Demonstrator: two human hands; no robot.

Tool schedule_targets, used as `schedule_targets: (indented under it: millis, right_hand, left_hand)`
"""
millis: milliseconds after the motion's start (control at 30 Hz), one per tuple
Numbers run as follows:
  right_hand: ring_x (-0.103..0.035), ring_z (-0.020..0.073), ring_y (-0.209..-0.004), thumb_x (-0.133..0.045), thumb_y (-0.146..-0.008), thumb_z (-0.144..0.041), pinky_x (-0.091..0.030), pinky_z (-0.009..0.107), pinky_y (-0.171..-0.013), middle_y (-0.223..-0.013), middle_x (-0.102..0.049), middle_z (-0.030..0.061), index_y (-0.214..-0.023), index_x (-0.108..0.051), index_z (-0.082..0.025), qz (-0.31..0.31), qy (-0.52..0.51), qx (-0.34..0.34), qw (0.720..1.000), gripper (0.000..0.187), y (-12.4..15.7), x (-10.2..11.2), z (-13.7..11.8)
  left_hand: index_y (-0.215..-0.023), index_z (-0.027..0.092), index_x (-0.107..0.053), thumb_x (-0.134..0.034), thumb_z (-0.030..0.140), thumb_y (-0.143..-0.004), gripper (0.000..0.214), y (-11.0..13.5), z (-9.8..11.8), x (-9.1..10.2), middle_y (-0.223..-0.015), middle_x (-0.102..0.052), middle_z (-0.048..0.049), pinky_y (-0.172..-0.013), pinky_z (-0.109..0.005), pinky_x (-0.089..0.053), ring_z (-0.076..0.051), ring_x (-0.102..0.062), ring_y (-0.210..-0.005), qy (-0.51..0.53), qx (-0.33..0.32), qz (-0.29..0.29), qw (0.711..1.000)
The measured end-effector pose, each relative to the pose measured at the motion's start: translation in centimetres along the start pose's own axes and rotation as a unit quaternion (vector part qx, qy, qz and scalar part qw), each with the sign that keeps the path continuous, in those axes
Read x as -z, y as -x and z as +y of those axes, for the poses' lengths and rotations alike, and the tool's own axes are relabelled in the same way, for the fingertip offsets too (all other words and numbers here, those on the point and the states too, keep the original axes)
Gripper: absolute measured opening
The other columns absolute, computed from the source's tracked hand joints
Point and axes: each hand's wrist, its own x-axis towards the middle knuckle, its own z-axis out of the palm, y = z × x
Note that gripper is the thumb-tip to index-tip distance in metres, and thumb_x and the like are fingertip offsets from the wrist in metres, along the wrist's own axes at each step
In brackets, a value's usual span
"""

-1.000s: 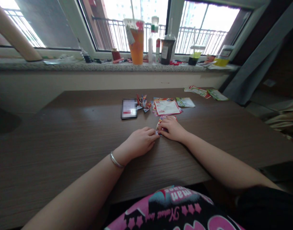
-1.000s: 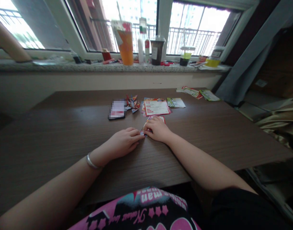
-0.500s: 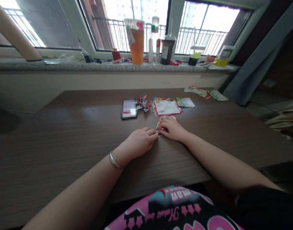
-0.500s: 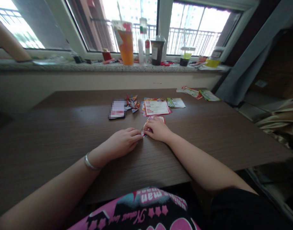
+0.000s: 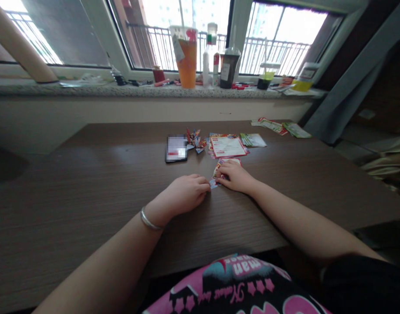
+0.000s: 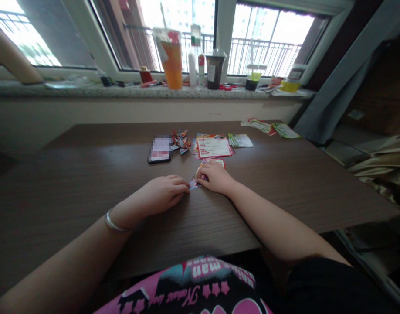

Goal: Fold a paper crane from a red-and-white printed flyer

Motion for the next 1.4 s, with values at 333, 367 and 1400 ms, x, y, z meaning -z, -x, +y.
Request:
schedule_targets:
  millis: [333, 367, 1400]
  right_hand:
    - [-0.054, 0.0201, -0.090, -0.063, -0.085, -0.028, -0.038, 0.034, -0.084, -0.089, -0.065, 0.0050, -0.083, -0.064, -0.019, 0.005, -0.010, 0.011, 1.000, 0.010, 0.0, -0.2, 0.2]
    - [-0.054, 0.0202, -0.090, -0.063, -0.085, -0.028, -0.038, 0.034, -0.085, -0.089, -0.065, 0.0050, -0.083, -0.064, -0.019, 0.006, -0.011, 0.011, 1.000, 0.010, 0.0, -0.2, 0.2]
    - [-0.048, 0.0279, -0.113, -0.066, -0.080, -0.042, -0.038, 0.043, -0.097, -0.119, -0.058, 0.0126, -0.112, -0.059, -0.018, 0.063, 0.041, -0.091, 0.993, 0.041, 0.5, -0.3, -1.1]
  left_hand:
    - [-0.093, 0.020, -0.069, -0.047, 0.019, -0.088, 0.023, 0.5, -0.9, 0.1, -0.100, -0.067, -0.0048, -0.085, -0.033, -0.048, -0.020, -0.062, -0.093, 0.031, 0.005, -0.006, 1.000]
    - [-0.092, 0.021, -0.070, -0.047, 0.019, -0.087, 0.023, 0.6, -1.0, 0.1, -0.099, -0.067, -0.0045, -0.085, -0.033, -0.048, -0.020, -0.062, -0.091, 0.032, 0.003, -0.005, 0.999]
    - [-0.149, 0.022, -0.025, -0.023, 0.042, -0.100, 0.053, -0.1, -0.7, -3.6, -0.155, -0.027, -0.0056, -0.113, -0.051, -0.019, -0.028, -0.019, -0.144, -0.015, 0.100, -0.034, 0.994]
